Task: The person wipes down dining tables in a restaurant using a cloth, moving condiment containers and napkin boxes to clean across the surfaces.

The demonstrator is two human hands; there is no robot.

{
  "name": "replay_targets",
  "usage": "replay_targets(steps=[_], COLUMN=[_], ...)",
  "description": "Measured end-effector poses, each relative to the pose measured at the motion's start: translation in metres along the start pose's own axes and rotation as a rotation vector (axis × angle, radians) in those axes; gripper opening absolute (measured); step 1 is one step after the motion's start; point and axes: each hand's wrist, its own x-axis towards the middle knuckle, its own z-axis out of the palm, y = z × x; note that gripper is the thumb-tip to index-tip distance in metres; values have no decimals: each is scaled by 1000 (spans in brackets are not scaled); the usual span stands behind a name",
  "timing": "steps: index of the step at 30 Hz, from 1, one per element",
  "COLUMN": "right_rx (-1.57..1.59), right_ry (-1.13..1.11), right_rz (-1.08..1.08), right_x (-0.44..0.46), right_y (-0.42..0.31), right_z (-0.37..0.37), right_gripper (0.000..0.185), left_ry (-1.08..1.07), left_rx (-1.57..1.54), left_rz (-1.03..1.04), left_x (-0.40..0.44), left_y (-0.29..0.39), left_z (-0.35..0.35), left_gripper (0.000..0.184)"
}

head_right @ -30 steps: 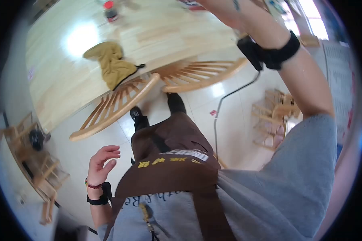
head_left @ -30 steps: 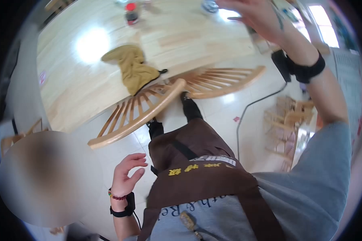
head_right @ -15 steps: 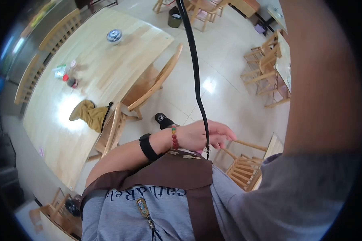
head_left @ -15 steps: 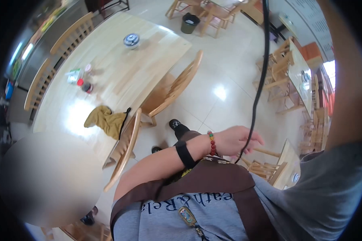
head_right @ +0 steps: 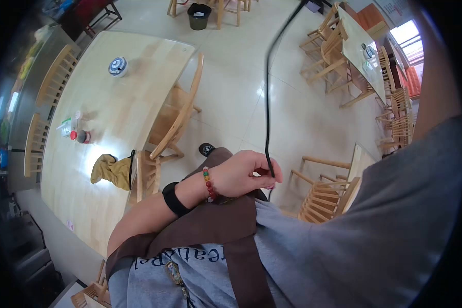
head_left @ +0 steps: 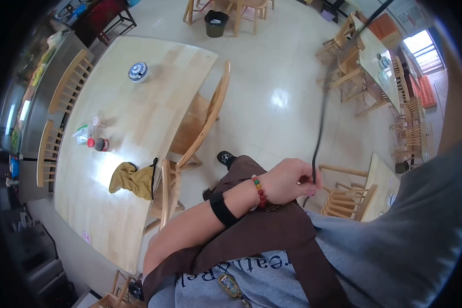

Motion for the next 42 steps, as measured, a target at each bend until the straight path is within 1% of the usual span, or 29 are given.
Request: replay_targets(steps=[3, 4, 5, 6, 7, 8, 9, 11, 12, 15, 16, 19, 21, 22, 25, 27, 28, 30, 31, 32, 33, 35, 36, 39, 42], right_rx=[13, 39, 62, 75, 183, 280, 358, 518, 609, 426, 512, 659, 693, 708, 693, 963, 1093, 1232, 1299, 1261, 1434, 1783, 1847, 1880, 1917], right_ry=[-101, -150, -220, -277, -348, -409, -397, -336, -296, -156, -29, 41, 9, -12, 49, 49, 51, 66, 76, -98, -95, -84, -117, -165, -202], right_rz=[76, 130, 176, 166, 277, 397, 523, 618, 677, 740, 757, 574, 628, 653, 732, 701, 678, 907, 1025, 1027, 984, 877, 817, 789, 729], right_x=[-29, -49, -74, -99, -113, -126, -136, -151, -158, -167, -174, -192, -201, -205, -208, -216, -220, -233, -240, -246, -249, -253, -250, -264, -271], right_y=[35, 57, 82, 104, 109, 113, 106, 95, 90, 89, 92, 104, 108, 109, 104, 106, 108, 119, 121, 122, 121, 111, 112, 122, 118], right_z=[29, 53, 85, 121, 142, 162, 177, 198, 208, 215, 218, 230, 232, 232, 232, 238, 238, 229, 226, 232, 241, 257, 257, 285, 301], right_gripper=[25, 24, 24, 17, 21, 25, 29, 36, 40, 44, 42, 34, 29, 27, 24, 21, 20, 19, 21, 29, 31, 34, 38, 43, 41], left_ry=[181, 269, 307, 347, 389, 389, 398, 401, 395, 341, 324, 292, 273, 274, 251, 210, 234, 272, 260, 249, 242, 169, 131, 53, -14], left_rx=[-514, -536, -540, -542, -543, -654, -703, -799, -786, -764, -774, -785, -783, -738, -619, -558, -559, -565, -506, -448, -391, 75, 307, 456, 552], left_rz=[31, 13, -4, -20, -34, -101, -128, -203, -240, -325, -337, -365, -364, -361, -333, -284, -249, -186, -141, -93, -44, 155, 254, 429, 579], left_x=[2, -2, -7, -12, -15, -17, -16, -10, -7, 6, 8, 17, 20, 23, 28, 28, 28, 26, 26, 27, 28, 32, 34, 37, 41], left_y=[-1, -2, -6, -10, -12, -13, -13, -10, -9, -9, -10, -7, -6, -2, 2, -6, -6, -7, -8, -10, -11, -11, -11, -1, -5], left_z=[-8, -20, -28, -35, -40, -42, -44, -43, -42, -43, -43, -43, -41, -40, -32, -27, -28, -29, -27, -26, -25, -31, -33, -29, -31], left_gripper=[13, 11, 11, 11, 11, 10, 10, 10, 10, 10, 9, 7, 7, 7, 10, 15, 14, 14, 13, 13, 13, 15, 17, 23, 25])
